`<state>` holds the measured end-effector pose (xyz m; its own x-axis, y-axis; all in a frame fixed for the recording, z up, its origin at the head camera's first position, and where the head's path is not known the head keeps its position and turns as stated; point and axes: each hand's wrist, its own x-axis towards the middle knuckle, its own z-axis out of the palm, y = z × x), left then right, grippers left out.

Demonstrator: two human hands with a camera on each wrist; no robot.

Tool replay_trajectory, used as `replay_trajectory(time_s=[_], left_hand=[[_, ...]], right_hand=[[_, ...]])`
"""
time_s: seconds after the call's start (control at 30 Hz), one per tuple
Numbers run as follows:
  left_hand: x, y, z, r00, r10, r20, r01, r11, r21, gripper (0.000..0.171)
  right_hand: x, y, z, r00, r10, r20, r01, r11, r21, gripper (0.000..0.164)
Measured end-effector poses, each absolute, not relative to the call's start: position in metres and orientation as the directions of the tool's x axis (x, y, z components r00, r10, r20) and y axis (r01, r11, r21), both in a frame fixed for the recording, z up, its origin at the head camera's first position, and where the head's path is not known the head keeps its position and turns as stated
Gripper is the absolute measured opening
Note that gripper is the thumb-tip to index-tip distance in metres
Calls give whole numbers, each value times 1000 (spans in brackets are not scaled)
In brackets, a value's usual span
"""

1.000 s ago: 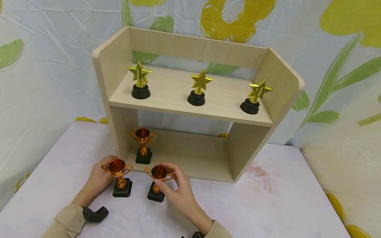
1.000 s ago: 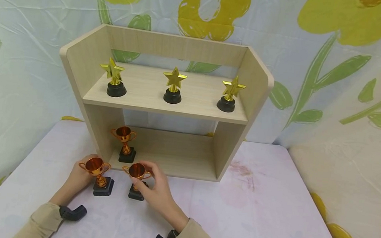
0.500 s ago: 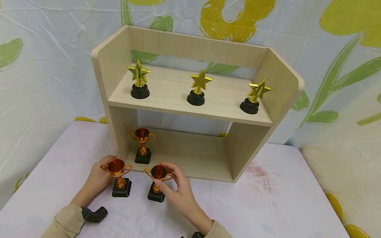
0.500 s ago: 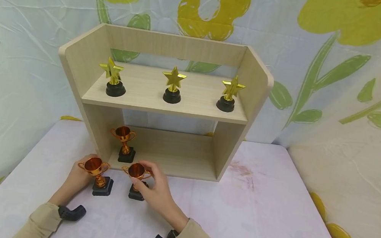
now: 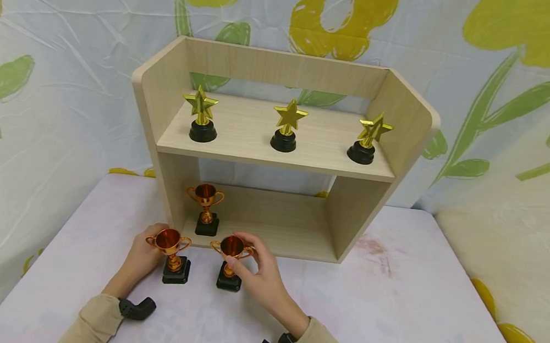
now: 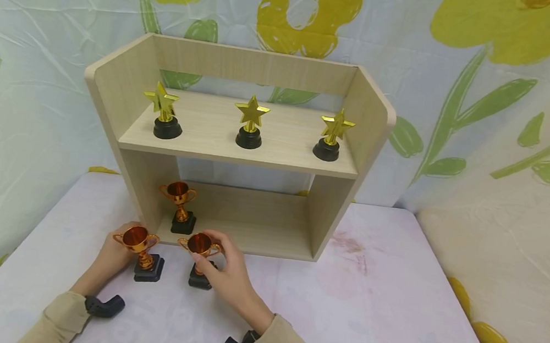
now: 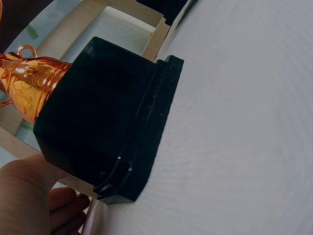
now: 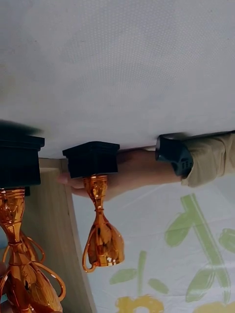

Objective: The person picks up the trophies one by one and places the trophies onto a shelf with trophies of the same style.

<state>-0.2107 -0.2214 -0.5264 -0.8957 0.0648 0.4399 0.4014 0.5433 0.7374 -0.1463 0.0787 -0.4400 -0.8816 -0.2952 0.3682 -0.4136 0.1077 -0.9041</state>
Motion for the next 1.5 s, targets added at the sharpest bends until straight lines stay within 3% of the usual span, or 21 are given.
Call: replay_trajectory(time_s=[0.93,1.5], left_hand=[[-211,-220,-523,-911,56,408,371,540,756,27],[-209,-219,-523,-921,52,386,350,547,760,27]], right_hand=[[-149,85,-428,-893,-274,356,-391,85,-916,47],[-158,93,-423,-872,-238,427,-444,19,-896,46]])
